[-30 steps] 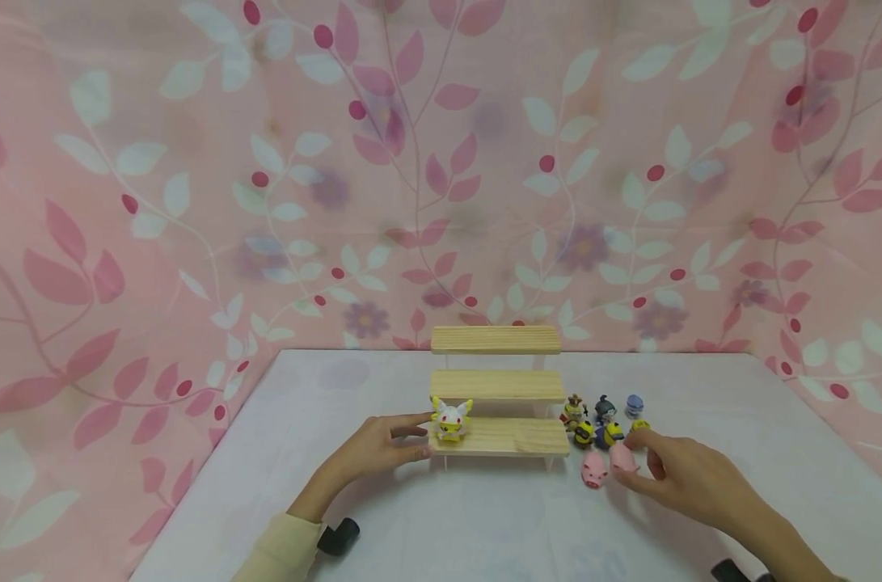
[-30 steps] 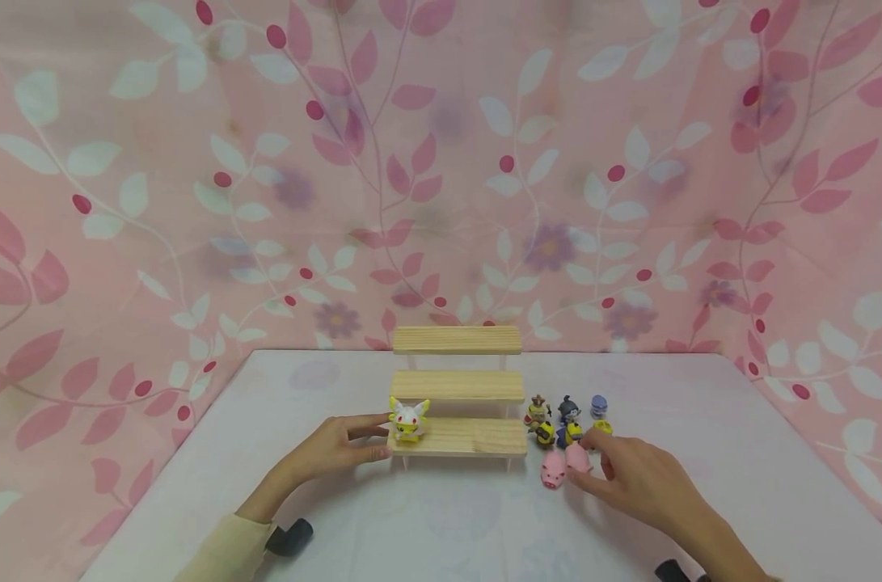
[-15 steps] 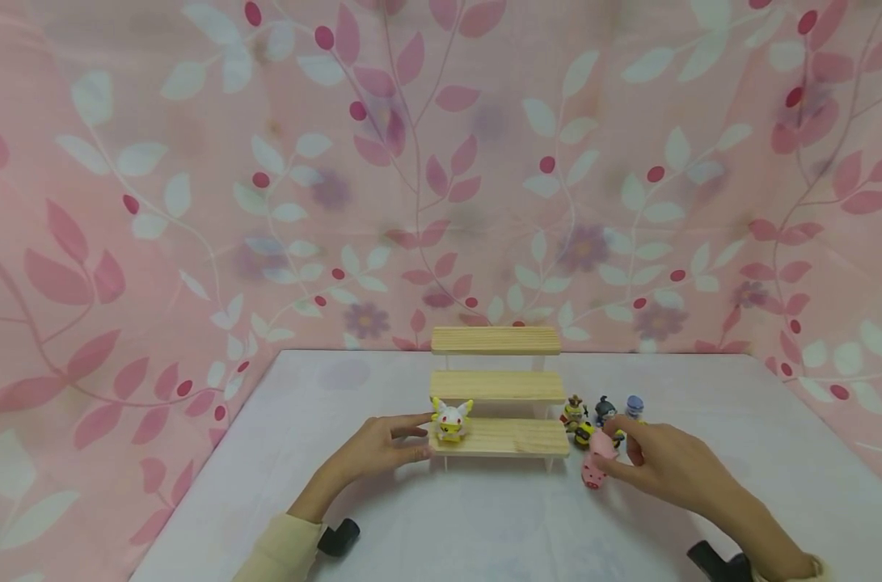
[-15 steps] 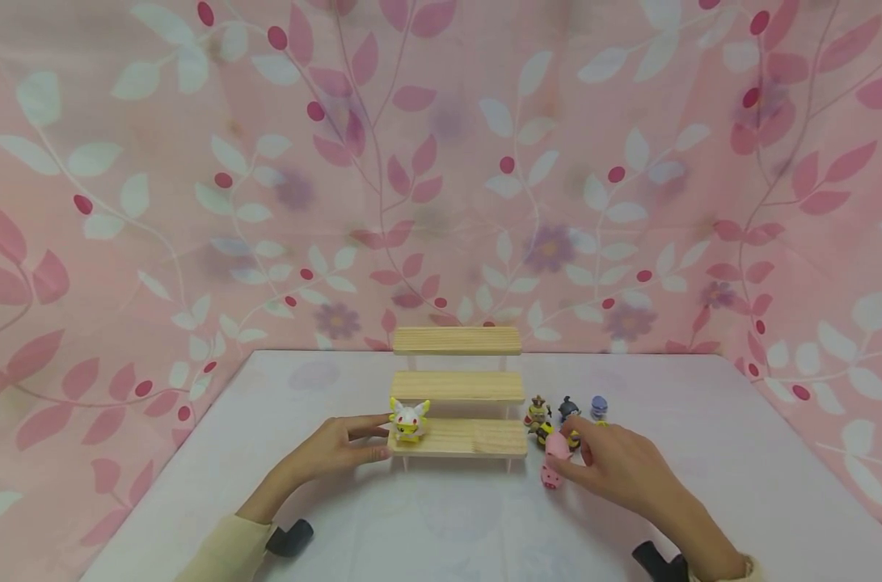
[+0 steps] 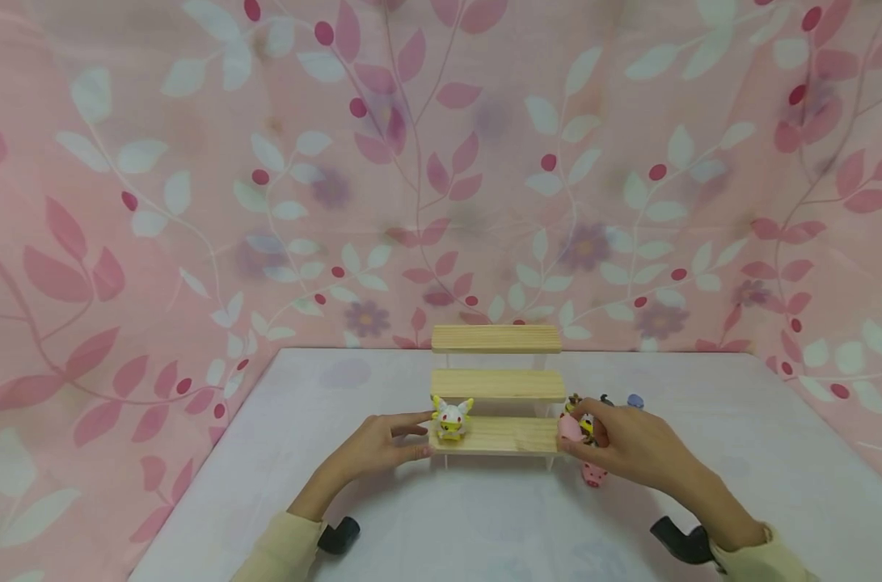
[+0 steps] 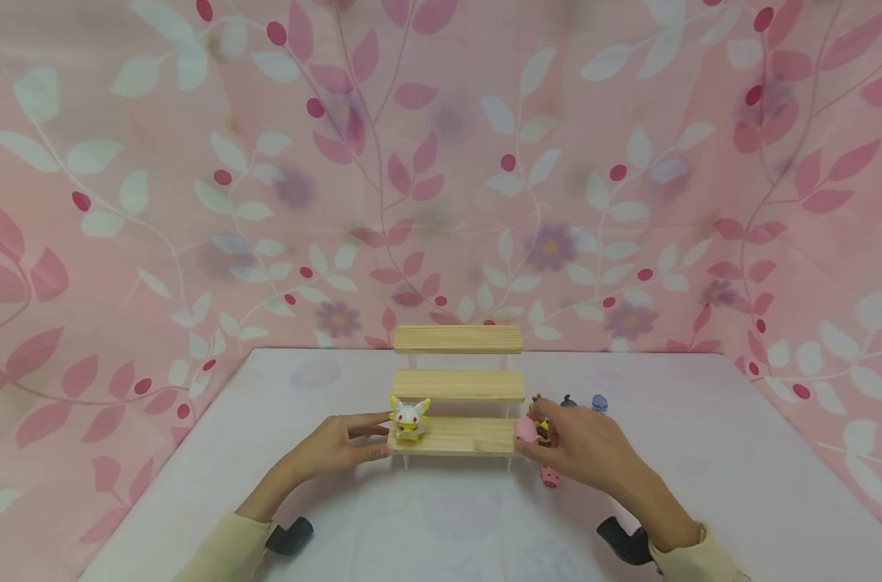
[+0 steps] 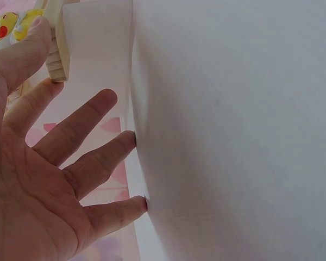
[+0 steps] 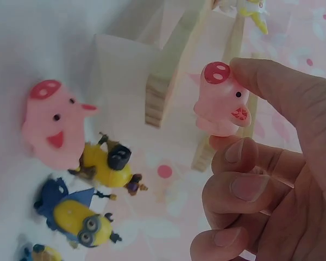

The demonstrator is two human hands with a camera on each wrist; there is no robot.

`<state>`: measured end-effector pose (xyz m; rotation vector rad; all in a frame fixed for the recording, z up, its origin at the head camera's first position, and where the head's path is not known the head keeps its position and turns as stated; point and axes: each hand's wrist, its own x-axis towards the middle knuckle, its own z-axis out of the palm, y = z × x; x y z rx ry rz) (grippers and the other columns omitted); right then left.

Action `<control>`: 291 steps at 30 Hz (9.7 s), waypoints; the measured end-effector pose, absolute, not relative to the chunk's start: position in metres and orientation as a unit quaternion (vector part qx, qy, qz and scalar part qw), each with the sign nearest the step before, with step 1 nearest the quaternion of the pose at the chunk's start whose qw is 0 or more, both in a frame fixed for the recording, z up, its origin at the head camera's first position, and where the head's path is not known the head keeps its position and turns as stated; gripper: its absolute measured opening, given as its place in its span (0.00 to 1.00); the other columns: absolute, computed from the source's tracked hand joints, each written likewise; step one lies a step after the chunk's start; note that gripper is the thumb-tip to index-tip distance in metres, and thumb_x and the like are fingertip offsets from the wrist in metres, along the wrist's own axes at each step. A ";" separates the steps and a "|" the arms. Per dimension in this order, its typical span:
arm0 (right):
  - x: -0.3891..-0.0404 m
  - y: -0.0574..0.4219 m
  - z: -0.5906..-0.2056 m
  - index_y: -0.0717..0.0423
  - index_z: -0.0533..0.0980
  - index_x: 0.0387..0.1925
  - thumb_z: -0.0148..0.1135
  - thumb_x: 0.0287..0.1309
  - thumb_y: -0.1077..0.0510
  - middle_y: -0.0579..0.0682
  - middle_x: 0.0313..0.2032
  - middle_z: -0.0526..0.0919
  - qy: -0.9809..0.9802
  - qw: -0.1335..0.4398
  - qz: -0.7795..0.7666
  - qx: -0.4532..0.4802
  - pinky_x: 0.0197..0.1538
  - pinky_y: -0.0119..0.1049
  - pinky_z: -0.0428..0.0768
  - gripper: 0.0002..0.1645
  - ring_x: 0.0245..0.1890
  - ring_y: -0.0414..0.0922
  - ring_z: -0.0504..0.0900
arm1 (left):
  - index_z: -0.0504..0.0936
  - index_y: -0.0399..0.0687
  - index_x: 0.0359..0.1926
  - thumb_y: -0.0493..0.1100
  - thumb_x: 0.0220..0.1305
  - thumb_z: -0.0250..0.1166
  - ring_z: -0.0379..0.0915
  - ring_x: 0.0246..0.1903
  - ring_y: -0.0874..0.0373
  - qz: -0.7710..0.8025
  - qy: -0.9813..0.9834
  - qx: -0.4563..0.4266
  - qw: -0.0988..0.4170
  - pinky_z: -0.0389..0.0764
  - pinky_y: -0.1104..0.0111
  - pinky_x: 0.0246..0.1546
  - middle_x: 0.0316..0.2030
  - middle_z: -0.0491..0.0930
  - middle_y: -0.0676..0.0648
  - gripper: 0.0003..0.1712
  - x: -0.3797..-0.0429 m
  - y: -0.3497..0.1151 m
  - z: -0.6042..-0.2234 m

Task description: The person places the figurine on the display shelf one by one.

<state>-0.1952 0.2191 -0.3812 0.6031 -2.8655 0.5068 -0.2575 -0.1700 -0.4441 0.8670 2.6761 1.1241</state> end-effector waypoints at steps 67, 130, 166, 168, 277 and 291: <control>-0.221 0.143 -0.386 0.45 0.81 0.48 0.68 0.53 0.33 0.37 0.16 0.66 -0.951 0.049 0.197 0.234 0.21 0.31 0.60 0.28 0.17 0.35 0.63 | 0.75 0.55 0.66 0.61 0.61 0.69 0.79 0.53 0.53 0.376 0.877 0.295 0.058 0.73 0.50 0.55 0.50 0.84 0.49 0.36 -0.257 -0.171 -0.443; -0.186 0.214 -0.396 0.46 0.79 0.51 0.72 0.53 0.39 0.35 0.17 0.64 -0.969 0.062 0.154 0.184 0.20 0.30 0.59 0.27 0.16 0.33 0.60 | 0.75 0.54 0.67 0.61 0.61 0.69 0.78 0.54 0.49 0.375 0.879 0.289 0.061 0.73 0.48 0.55 0.49 0.85 0.47 0.36 -0.258 -0.172 -0.444; -0.181 0.237 -0.417 0.48 0.80 0.49 0.72 0.49 0.36 0.37 0.18 0.66 -0.980 0.026 0.150 0.126 0.20 0.32 0.59 0.30 0.16 0.36 0.62 | 0.76 0.55 0.66 0.60 0.60 0.69 0.78 0.54 0.47 0.381 0.879 0.280 0.062 0.74 0.48 0.54 0.48 0.85 0.47 0.35 -0.257 -0.170 -0.442; -0.182 0.238 -0.419 0.48 0.80 0.49 0.73 0.49 0.35 0.37 0.18 0.66 -0.980 0.024 0.151 0.125 0.20 0.32 0.60 0.31 0.16 0.36 0.62 | 0.76 0.55 0.66 0.61 0.60 0.69 0.78 0.54 0.47 0.379 0.880 0.280 0.062 0.74 0.48 0.54 0.48 0.85 0.47 0.35 -0.258 -0.170 -0.443; -0.192 0.210 -0.381 0.48 0.80 0.41 0.73 0.47 0.32 0.37 0.17 0.67 -0.974 0.068 0.131 0.169 0.20 0.32 0.64 0.29 0.17 0.36 0.64 | 0.76 0.56 0.66 0.62 0.61 0.68 0.78 0.54 0.50 0.376 0.879 0.286 0.059 0.73 0.49 0.54 0.47 0.85 0.49 0.35 -0.257 -0.171 -0.443; -0.203 0.195 -0.381 0.46 0.81 0.39 0.71 0.49 0.32 0.34 0.19 0.68 -0.966 0.075 0.145 0.203 0.21 0.31 0.64 0.26 0.18 0.34 0.64 | 0.75 0.59 0.67 0.63 0.60 0.68 0.79 0.54 0.52 0.373 0.880 0.287 0.057 0.74 0.50 0.53 0.47 0.86 0.52 0.35 -0.258 -0.171 -0.444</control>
